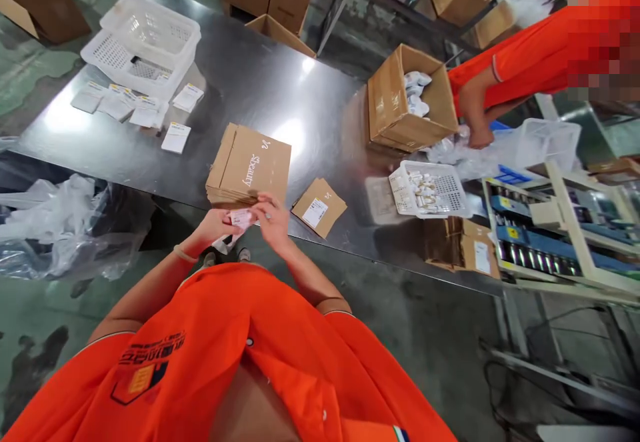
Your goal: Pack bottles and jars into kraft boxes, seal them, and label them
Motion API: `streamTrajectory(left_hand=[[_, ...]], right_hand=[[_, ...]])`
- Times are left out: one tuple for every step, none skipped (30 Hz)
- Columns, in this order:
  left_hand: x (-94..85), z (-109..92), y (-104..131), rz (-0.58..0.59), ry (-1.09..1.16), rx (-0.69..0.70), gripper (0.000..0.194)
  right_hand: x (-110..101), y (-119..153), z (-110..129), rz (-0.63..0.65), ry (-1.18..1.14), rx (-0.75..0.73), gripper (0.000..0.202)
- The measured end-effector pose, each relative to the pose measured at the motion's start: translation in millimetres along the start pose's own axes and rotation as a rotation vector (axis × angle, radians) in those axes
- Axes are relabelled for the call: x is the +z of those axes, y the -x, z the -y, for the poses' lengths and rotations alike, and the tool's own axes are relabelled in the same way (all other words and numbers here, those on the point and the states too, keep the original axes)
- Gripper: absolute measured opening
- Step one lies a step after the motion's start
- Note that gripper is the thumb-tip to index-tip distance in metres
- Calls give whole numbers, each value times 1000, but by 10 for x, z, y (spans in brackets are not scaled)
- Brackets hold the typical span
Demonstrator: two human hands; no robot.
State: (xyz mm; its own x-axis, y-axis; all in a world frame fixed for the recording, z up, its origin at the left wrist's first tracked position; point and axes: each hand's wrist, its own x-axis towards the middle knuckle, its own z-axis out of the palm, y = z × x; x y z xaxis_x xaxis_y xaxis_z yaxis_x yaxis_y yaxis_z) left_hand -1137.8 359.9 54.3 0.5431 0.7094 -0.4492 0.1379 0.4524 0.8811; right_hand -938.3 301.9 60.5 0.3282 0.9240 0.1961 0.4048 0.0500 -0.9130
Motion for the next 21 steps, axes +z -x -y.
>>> streamTrajectory(left_hand=[[17, 25, 19, 32, 7, -33, 62], [38, 52, 45, 50, 20, -54, 61], [64, 79, 75, 56, 41, -66, 61], [92, 104, 104, 54, 65, -72, 60], [120, 126, 128, 44, 86, -72, 61], [144, 147, 146, 29, 101, -70, 62], [161, 170, 154, 13, 104, -70, 64], [167, 198, 154, 1, 102, -78, 66], [160, 235, 147, -3, 98, -92, 68], [137, 282, 137, 1, 89, -109, 68], [96, 339, 127, 2, 66, -123, 68], [39, 403, 123, -8, 16, -125, 65], [-31, 469, 127, -32, -55, -119, 61], [-108, 529, 141, -64, -132, -110, 55], [-188, 576, 162, -108, -206, -92, 52], [-263, 603, 187, -157, -267, -55, 51], [-328, 603, 210, -208, -317, 6, 52], [-380, 574, 225, -254, -356, 86, 52], [-418, 516, 223, -295, -388, 172, 51], [-442, 432, 199, -330, -419, 256, 48], [-456, 329, 152, -357, -447, 323, 44]], right_hand=[[-56, -182, -10, -51, 25, -1, 15], [-109, -394, -27, -99, 52, 7, 13], [-154, -620, -52, -135, 82, 20, 12], [-188, -848, -85, -155, 115, 40, 10], [-207, -1061, -123, -161, 150, 60, 9], [-213, -1249, -165, -156, 187, 82, 8], [-208, -1401, -208, -147, 226, 100, 7], [-193, -1515, -249, -135, 264, 115, 6], [-174, -1590, -286, -124, 304, 126, 5], [-154, -1628, -315, -116, 345, 137, 5], [-134, -1634, -333, -114, 391, 146, 6], [-115, -1612, -337, -121, 440, 151, 13], [-95, -1569, -326, -137, 494, 148, 22], [-71, -1508, -300, -155, 547, 131, 32], [-37, -1435, -262, -156, 596, 96, 40], [8, -1356, -214, -124, 635, 42, 47], [64, -1277, -163, -55, 664, -22, 52], [127, -1205, -114, 40, 683, -84, 56], [191, -1148, -73, 145, 694, -136, 60], [246, -1110, -45, 240, 701, -168, 65], [283, -1095, -34, 307, 707, -177, 68]])
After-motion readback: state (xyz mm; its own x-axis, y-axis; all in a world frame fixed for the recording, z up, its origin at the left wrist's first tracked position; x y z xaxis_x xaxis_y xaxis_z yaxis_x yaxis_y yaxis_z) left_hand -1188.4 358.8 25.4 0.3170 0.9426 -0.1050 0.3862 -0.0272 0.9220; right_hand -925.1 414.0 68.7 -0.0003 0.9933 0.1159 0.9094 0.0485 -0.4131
